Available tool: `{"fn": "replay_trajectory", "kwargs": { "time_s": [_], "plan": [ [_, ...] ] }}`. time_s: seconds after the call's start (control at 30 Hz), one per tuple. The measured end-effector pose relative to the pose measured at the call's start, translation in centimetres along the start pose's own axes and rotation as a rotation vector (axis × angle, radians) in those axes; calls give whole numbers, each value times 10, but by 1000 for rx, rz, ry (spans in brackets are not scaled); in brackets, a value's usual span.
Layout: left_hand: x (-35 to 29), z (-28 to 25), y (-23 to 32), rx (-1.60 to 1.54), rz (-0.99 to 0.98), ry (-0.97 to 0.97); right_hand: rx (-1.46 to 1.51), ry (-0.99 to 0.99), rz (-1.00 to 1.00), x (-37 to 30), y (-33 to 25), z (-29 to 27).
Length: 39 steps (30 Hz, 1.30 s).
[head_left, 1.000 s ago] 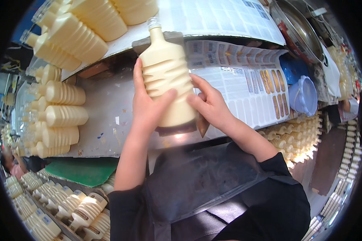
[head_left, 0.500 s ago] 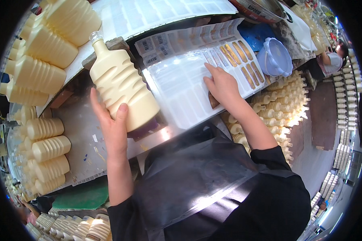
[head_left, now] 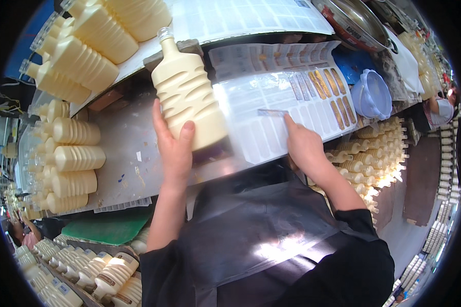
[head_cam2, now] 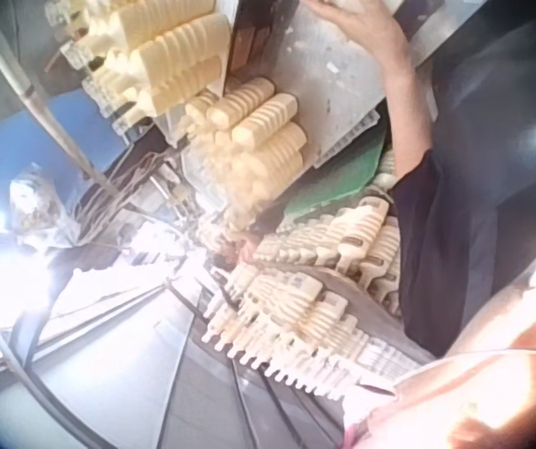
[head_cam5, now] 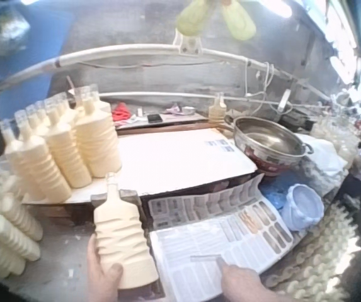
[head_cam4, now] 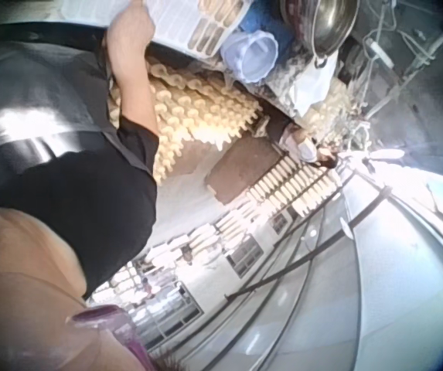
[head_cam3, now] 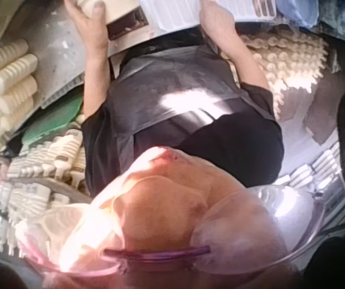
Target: The person repeatedly picks up cream-colored plastic bottles, applies paper labels to their sides, smooths the labels, and places the bottles back on a nearby surface. The process is repeated for multiple bottles in a continuous loop.
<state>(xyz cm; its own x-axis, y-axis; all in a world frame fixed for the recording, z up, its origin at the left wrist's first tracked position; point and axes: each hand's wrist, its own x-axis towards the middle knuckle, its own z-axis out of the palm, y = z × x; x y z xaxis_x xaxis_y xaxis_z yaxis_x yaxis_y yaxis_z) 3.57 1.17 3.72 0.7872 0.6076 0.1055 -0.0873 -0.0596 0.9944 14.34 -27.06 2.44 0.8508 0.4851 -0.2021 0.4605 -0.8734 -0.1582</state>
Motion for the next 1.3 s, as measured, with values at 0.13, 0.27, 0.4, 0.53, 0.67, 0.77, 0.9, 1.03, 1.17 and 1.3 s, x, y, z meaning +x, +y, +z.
{"fn": "replay_trajectory", "kwargs": {
  "time_s": [0.13,0.27,0.4,0.53,0.67,0.77,0.9,1.03,1.17,1.3],
  "plan": [
    [-3,-1,-1,-8,-6,17,68,1,46,-32,3,5],
    [1,-2,-2,12,-21,8,244,224,-54,-29,22,5],
    [-2,-2,-2,-25,-6,-20,145,355,97,-5,65,-8],
    [-5,-3,-2,-92,-15,-25,65,388,166,10,99,-13],
    [-5,-2,-5,-79,10,-29,37,389,155,29,111,-9],
    [-4,-3,-8,-57,37,-27,-40,391,201,44,117,-12],
    [-4,-3,-12,-34,58,-13,-185,96,238,23,105,-13],
    [-4,-3,-17,-61,74,-6,-103,113,172,-34,66,-1],
    [-3,-2,-18,-42,83,-1,107,147,84,-43,61,-6],
    [-3,-4,-14,-35,75,-19,89,223,215,-16,93,-19]
  ]
}}
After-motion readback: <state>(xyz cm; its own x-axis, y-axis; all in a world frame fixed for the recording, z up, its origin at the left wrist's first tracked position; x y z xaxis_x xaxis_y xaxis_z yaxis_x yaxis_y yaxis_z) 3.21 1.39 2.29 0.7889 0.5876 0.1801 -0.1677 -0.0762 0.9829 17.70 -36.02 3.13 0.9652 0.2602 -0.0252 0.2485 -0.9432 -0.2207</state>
